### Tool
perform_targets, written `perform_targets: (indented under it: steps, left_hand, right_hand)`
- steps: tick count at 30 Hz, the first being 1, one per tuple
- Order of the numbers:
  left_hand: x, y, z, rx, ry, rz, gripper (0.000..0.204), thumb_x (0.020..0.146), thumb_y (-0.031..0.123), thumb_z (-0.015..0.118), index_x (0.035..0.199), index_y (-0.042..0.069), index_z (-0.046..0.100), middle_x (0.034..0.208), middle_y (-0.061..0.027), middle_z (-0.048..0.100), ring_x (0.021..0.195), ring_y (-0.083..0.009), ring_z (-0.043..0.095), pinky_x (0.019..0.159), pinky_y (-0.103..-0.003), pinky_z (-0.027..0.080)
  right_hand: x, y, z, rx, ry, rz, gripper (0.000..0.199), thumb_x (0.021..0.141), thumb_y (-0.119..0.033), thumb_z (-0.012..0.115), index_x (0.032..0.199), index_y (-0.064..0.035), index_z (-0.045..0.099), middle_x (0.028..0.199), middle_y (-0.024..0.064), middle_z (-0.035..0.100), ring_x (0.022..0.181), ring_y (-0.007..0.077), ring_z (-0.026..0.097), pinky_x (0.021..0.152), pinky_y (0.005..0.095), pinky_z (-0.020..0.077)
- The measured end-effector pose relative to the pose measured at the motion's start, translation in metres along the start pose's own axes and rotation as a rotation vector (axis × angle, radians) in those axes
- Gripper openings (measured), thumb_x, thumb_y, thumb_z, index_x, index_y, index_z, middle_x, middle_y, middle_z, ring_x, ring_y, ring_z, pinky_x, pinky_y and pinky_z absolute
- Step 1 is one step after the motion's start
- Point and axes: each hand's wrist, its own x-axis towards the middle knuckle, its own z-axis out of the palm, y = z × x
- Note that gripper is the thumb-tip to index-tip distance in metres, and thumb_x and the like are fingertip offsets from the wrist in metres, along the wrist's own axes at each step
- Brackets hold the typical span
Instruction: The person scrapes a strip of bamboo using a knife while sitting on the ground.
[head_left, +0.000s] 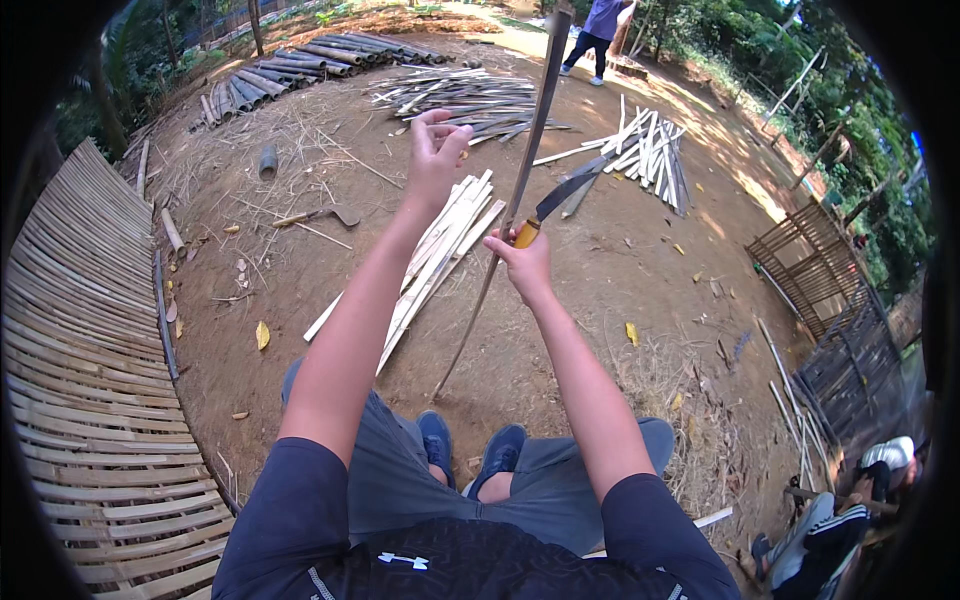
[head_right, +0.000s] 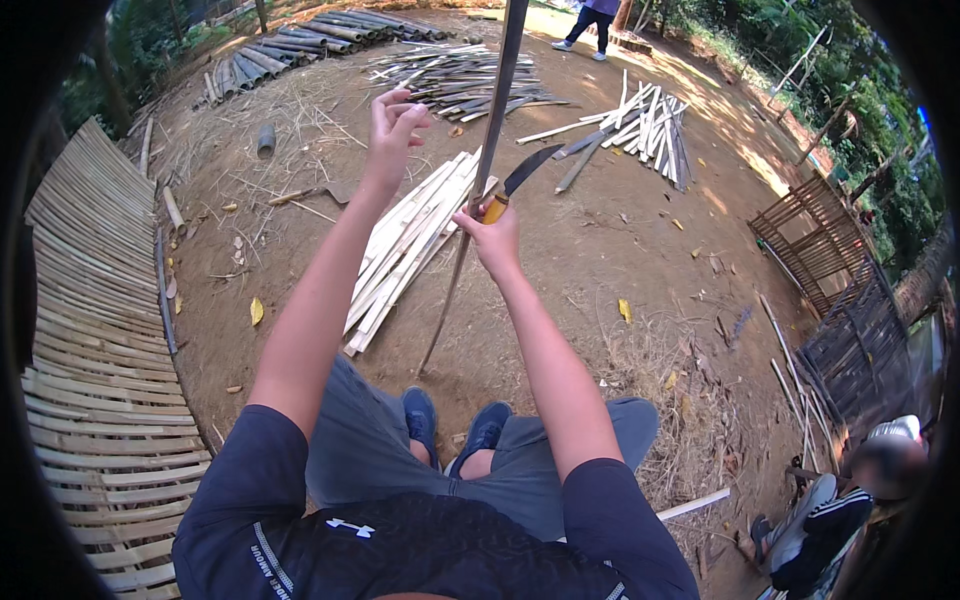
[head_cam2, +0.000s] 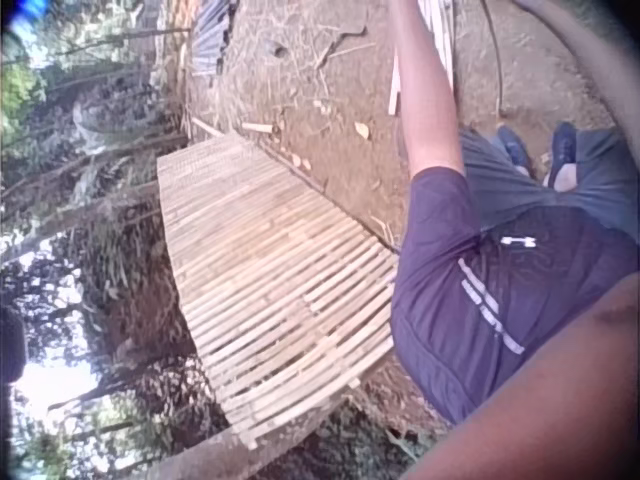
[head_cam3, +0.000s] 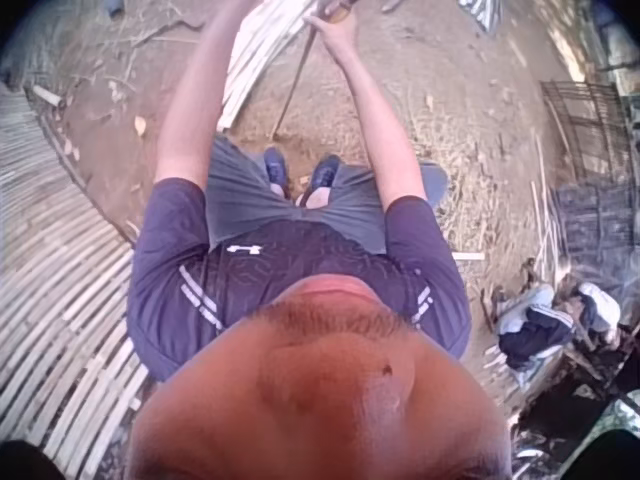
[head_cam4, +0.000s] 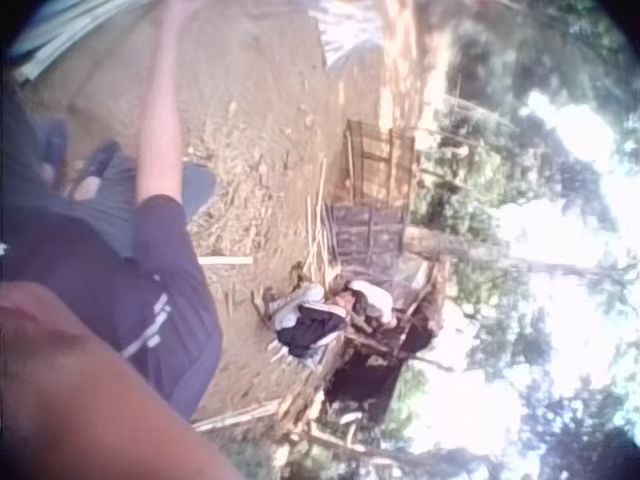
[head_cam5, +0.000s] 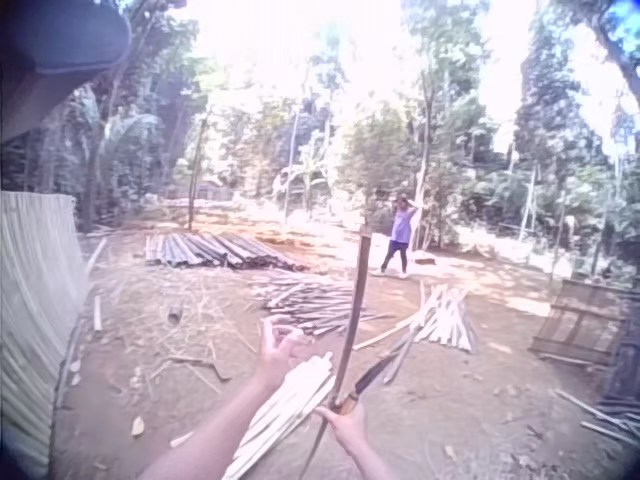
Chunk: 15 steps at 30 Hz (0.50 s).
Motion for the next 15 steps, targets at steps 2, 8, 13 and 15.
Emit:
perform_targets:
  steps: [2,8,13,15]
  left_hand:
    - [-0.028,-0.014,-0.033,-0.057,-0.006,-0.224,0.034,0.092,0.027,0.058,0.118,0.007,0.048,0.091,-0.0061,0.059,0.076,-0.0113,0.061,0.061,-0.024,0.048]
    - [-0.112,-0.08,-0.058,0.038,-0.255,-0.659,0.025,0.091,0.024,0.06,0.108,0.008,0.054,0.074,-0.0032,0.058,0.055,-0.0098,0.056,0.046,-0.023,0.044]
    - [-0.152,-0.083,-0.031,0.118,-0.534,-0.78,0.032,0.096,0.034,0.056,0.116,0.009,0.054,0.08,-0.005,0.062,0.062,-0.0115,0.063,0.052,-0.023,0.049]
    - [-0.165,-0.076,0.001,0.061,-0.709,-0.862,0.042,0.097,0.037,0.055,0.126,0.007,0.049,0.091,-0.0092,0.065,0.069,-0.0144,0.066,0.058,-0.026,0.053]
  right_hand:
    - [0.019,0.004,-0.018,-0.104,0.037,-0.025,0.043,0.075,-0.001,0.08,0.093,-0.0067,0.042,0.09,0.0069,0.062,0.087,0.0179,0.067,0.075,0.0301,0.0579]
    - [0.092,-0.009,-0.096,-0.341,0.33,-0.073,0.047,0.069,-0.018,0.087,0.09,-0.0038,0.048,0.081,0.0051,0.061,0.073,0.0137,0.063,0.061,0.0278,0.0517]
    - [0.131,-0.048,-0.134,-0.611,0.73,-0.13,0.049,0.066,-0.03,0.088,0.088,-0.0045,0.054,0.082,0.0077,0.063,0.069,0.0167,0.062,0.064,0.032,0.0502]
    - [0.146,-0.063,-0.173,-0.555,0.797,-0.101,0.046,0.069,-0.021,0.086,0.093,-0.0026,0.052,0.087,0.0113,0.065,0.074,0.019,0.066,0.059,0.0332,0.0562]
